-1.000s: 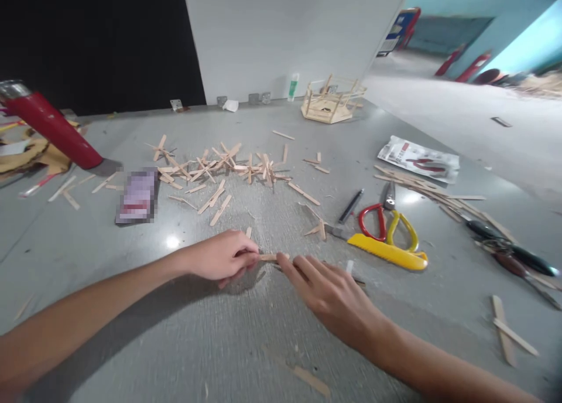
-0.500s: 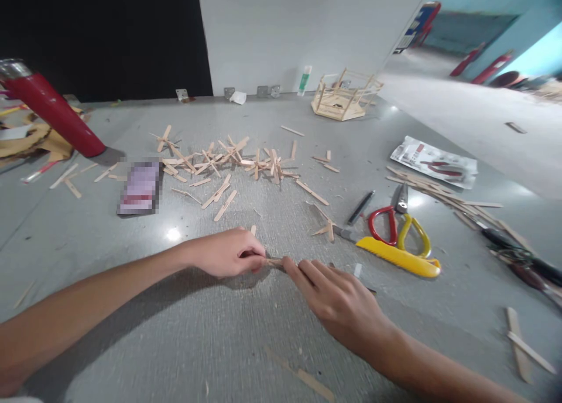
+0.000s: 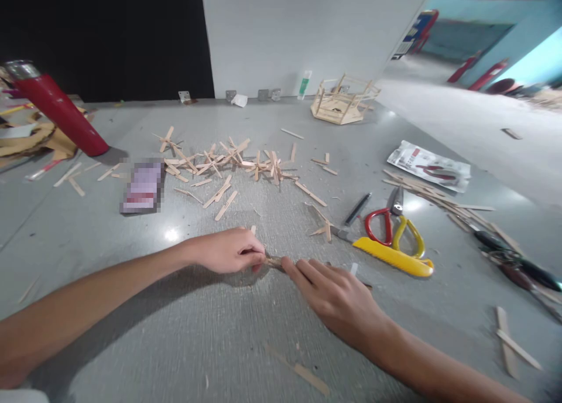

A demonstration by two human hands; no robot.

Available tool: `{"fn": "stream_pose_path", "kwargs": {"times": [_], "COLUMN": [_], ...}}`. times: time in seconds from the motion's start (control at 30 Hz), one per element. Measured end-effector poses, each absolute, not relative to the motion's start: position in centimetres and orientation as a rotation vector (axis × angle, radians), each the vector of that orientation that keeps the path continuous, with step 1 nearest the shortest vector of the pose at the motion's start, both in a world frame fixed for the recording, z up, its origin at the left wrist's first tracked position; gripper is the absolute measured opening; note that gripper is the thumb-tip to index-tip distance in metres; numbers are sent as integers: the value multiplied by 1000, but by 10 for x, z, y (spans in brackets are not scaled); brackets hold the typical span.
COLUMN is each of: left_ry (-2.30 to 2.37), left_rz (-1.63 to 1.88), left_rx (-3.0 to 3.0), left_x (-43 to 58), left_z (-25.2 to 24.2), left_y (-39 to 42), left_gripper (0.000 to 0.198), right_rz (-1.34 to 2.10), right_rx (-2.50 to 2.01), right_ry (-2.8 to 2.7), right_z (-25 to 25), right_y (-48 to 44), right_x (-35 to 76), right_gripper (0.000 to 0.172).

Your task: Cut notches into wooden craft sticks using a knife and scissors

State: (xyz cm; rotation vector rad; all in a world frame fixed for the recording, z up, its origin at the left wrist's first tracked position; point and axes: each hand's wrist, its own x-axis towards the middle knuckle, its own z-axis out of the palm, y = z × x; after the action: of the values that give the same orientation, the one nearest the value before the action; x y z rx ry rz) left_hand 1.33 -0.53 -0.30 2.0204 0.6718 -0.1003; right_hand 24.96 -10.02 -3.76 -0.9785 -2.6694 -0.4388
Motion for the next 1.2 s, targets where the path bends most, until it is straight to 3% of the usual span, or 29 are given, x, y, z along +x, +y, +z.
{"fn": "stream_pose_path", "kwargs": {"times": [0.5,1.0,1.2], "left_ry": [633,638,649], "left_rz": [-67,-56,-30], "left_rx": [2056,2048,2058], "left_x": [14,13,13], "left_z": [-5,-6,-7], "left_y": [-5,-6,-7], "left_gripper": [29,28,30], "right_rz": [-439,-165,-505], "right_rx": [-977,-1018,-1043], "right_ry": [-2720,-2709,-2687], "right_z": [-37,-39,-37], "right_y": [-100,-95,-103], "right_x": [249,253,245], "right_gripper": [30,32,32]}}
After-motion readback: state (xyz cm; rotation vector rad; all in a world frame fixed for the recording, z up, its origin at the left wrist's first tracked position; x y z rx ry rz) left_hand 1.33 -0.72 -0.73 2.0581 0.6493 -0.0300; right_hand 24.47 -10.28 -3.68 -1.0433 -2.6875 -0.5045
